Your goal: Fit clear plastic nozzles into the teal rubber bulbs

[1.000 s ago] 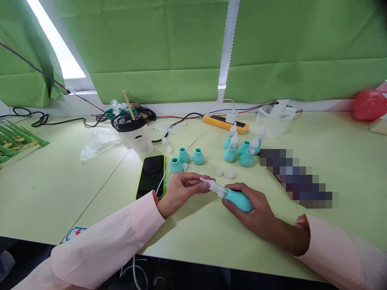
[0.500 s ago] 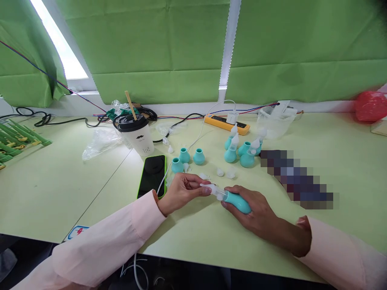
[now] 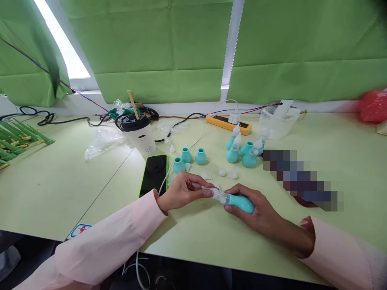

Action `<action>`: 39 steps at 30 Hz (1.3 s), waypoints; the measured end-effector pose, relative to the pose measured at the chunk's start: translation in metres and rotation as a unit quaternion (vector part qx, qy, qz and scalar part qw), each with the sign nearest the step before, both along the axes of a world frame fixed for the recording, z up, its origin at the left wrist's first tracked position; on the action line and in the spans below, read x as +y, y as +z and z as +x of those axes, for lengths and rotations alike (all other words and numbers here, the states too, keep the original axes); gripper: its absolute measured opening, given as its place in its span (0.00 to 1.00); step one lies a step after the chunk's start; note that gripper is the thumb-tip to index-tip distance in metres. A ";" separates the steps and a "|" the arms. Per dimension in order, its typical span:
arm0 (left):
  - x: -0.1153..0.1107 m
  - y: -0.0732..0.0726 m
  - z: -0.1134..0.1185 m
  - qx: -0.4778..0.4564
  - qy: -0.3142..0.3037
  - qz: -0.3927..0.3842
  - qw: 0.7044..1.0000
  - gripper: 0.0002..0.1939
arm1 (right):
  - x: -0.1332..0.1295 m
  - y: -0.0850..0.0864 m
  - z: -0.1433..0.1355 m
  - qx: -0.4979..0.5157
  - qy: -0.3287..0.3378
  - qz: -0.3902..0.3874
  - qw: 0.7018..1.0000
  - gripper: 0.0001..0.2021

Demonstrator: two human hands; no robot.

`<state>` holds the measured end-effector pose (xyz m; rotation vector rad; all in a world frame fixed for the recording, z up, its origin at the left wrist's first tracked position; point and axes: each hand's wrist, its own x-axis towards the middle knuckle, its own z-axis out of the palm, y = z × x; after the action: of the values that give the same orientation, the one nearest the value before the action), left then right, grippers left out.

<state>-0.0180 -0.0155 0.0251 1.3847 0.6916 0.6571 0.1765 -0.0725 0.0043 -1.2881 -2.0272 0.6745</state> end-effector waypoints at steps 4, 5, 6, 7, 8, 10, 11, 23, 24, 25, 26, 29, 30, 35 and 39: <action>-0.001 -0.002 0.000 -0.002 0.013 0.009 1.000 0.07 | 0.002 0.001 0.000 0.009 0.005 0.005 1.000 0.08; -0.001 -0.003 0.000 0.001 0.020 0.014 1.000 0.08 | 0.002 0.002 0.000 0.009 0.005 0.007 1.000 0.08; -0.001 -0.003 0.000 0.005 0.026 0.020 0.999 0.08 | 0.003 0.003 0.000 0.008 0.005 0.009 1.000 0.08; 0.000 -0.004 0.000 0.010 0.027 0.029 0.999 0.09 | 0.004 0.005 0.001 0.007 0.004 0.013 1.000 0.08; 0.000 -0.005 0.001 0.014 0.023 0.039 0.999 0.10 | 0.005 0.008 0.003 0.007 0.001 0.018 1.000 0.08; 0.001 -0.006 0.002 0.011 0.013 0.054 0.998 0.13 | 0.007 0.013 0.007 0.020 -0.016 0.047 0.999 0.08; 0.001 -0.007 0.002 0.003 0.016 0.055 0.998 0.14 | 0.009 0.017 0.010 0.032 -0.028 0.069 0.997 0.08; 0.000 -0.003 0.001 0.074 0.138 0.180 0.971 0.12 | 0.037 0.027 0.039 0.202 -0.200 0.143 0.948 0.06; -0.001 -0.004 0.002 0.074 0.148 0.188 0.968 0.12 | 0.039 0.023 0.040 0.196 -0.212 0.149 0.946 0.07; 0.000 -0.005 0.002 0.076 0.159 0.200 0.964 0.11 | 0.041 0.020 0.041 0.182 -0.225 0.158 0.944 0.08; 0.000 -0.007 0.002 0.082 0.169 0.215 0.958 0.11 | 0.042 0.017 0.042 0.161 -0.238 0.171 0.942 0.09; 0.001 -0.009 0.002 0.115 0.193 0.264 0.938 0.10 | 0.044 0.013 0.045 0.074 -0.270 0.189 0.941 0.11; 0.001 -0.009 0.002 0.128 0.199 0.279 0.931 0.09 | 0.044 0.014 0.045 0.042 -0.272 0.186 0.943 0.11; 0.001 -0.008 0.002 0.166 0.194 0.322 0.912 0.09 | 0.044 0.019 0.045 -0.044 -0.268 0.192 0.943 0.08; -0.001 -0.007 0.003 0.182 0.165 0.323 0.914 0.09 | 0.047 0.016 0.047 -0.065 -0.268 0.164 0.947 0.10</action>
<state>-0.0155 -0.0163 0.0177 2.0601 1.0801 0.9604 0.2232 -0.0252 0.0207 -1.6059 -1.6733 -0.0013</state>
